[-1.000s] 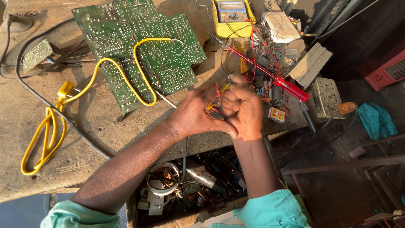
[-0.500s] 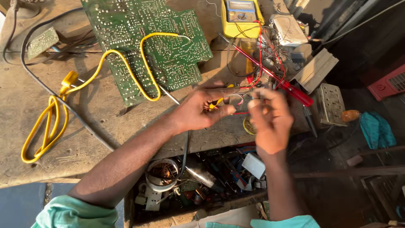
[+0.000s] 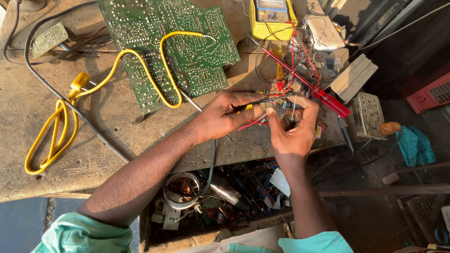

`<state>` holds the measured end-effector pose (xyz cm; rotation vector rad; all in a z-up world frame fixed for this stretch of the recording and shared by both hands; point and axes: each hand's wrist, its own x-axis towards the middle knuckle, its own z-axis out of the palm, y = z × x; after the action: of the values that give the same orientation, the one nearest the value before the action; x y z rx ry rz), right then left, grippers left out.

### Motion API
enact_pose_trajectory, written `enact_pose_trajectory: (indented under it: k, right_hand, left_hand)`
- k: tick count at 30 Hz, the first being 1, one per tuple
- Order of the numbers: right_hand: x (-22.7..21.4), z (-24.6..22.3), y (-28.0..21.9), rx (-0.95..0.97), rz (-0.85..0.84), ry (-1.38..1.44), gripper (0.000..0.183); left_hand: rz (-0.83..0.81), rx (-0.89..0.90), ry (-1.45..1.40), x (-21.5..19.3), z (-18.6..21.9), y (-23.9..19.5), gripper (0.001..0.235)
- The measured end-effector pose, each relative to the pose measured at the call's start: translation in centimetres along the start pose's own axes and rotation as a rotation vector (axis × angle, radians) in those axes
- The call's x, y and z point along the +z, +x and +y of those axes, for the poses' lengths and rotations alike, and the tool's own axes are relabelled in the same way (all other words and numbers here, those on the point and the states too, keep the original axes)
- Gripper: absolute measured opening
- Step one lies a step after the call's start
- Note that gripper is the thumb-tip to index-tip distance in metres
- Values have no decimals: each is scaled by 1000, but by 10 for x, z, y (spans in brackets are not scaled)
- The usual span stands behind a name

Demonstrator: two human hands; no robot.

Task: The person strips and twists wire ends, then uses a soldering iron to solder connections on a small electronic assembly. They handle a multimeter probe and a white power adapter while working at a cluttered electronics workbench.

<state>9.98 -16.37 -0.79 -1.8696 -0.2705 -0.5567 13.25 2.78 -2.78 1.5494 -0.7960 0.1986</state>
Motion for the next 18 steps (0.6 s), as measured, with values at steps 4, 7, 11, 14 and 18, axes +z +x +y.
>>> enact_pose_trajectory:
  k: [4, 7, 11, 14, 18]
  right_hand:
    - [2, 6, -2, -257, 97, -291, 39]
    - [7, 6, -1, -110, 1, -126, 20]
    - [5, -4, -1, -270, -42, -222, 11]
    - [5, -13, -1, -299, -91, -237, 10]
    - [13, -20, -3, -499, -115, -267, 12]
  left_hand:
    - [36, -136, -3, 3, -12, 3, 30]
    - [38, -91, -49, 2, -15, 2, 33]
    - [49, -215, -98, 1, -13, 3, 30]
    - [29, -265, -224, 0, -10, 2, 26]
    - [9, -344, -313, -2, -12, 1, 25]
